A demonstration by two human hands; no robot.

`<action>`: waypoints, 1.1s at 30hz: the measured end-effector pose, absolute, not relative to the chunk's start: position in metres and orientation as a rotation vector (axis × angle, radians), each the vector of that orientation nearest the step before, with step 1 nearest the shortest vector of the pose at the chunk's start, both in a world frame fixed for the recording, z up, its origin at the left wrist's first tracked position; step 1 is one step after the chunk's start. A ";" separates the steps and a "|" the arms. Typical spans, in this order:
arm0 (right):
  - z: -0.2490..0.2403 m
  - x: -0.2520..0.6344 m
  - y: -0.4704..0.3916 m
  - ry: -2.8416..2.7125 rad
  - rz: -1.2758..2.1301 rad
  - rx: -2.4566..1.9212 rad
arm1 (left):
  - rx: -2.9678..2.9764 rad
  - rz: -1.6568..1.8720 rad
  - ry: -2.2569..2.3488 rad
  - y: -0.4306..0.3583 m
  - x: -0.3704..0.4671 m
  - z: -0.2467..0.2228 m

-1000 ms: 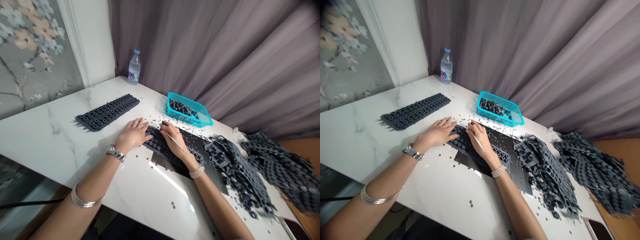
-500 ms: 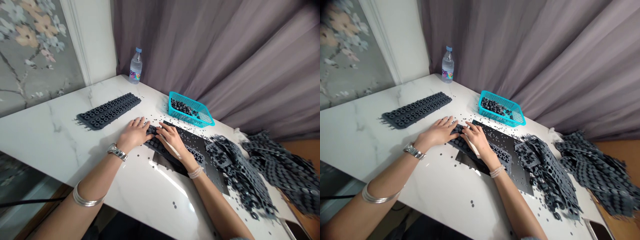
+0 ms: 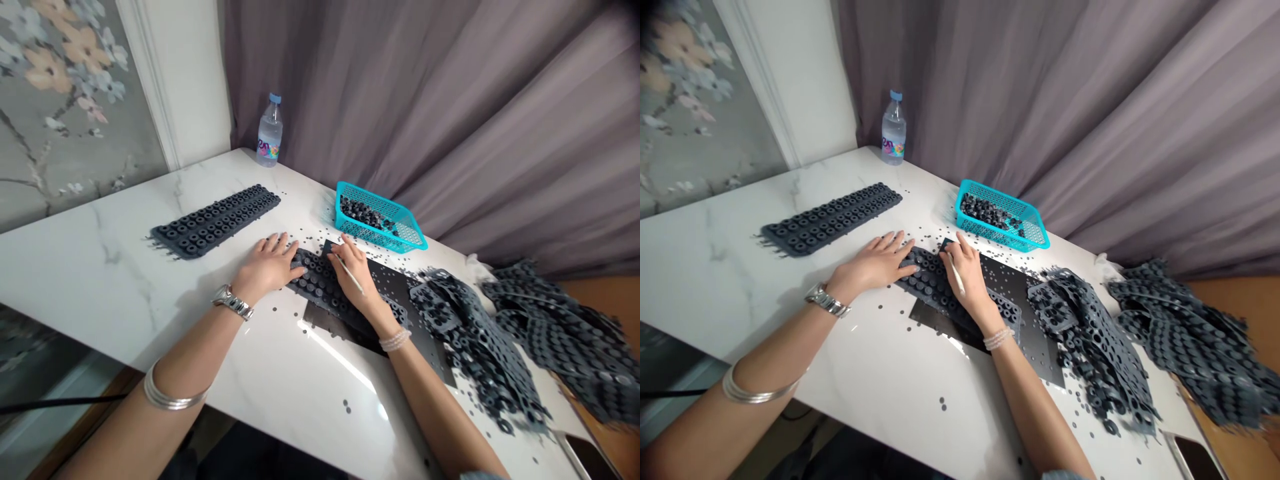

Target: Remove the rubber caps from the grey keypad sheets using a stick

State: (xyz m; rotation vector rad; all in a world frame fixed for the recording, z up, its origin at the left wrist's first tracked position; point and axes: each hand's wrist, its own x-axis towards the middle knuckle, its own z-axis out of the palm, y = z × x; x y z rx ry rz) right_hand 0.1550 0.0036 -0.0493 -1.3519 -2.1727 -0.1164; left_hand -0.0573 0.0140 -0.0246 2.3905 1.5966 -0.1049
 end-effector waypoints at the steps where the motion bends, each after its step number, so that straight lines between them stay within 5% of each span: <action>1: -0.048 0.154 0.000 -2.197 -0.110 -1.339 | 2.389 -0.103 1.598 0.014 -0.057 -0.025; 24: -0.040 0.131 -0.017 -2.539 -0.215 -1.076 | 2.398 -0.058 1.623 0.013 -0.056 -0.026; 33: -0.041 0.153 -0.005 -2.196 -0.273 -1.384 | 2.382 -0.073 1.615 0.015 -0.056 -0.029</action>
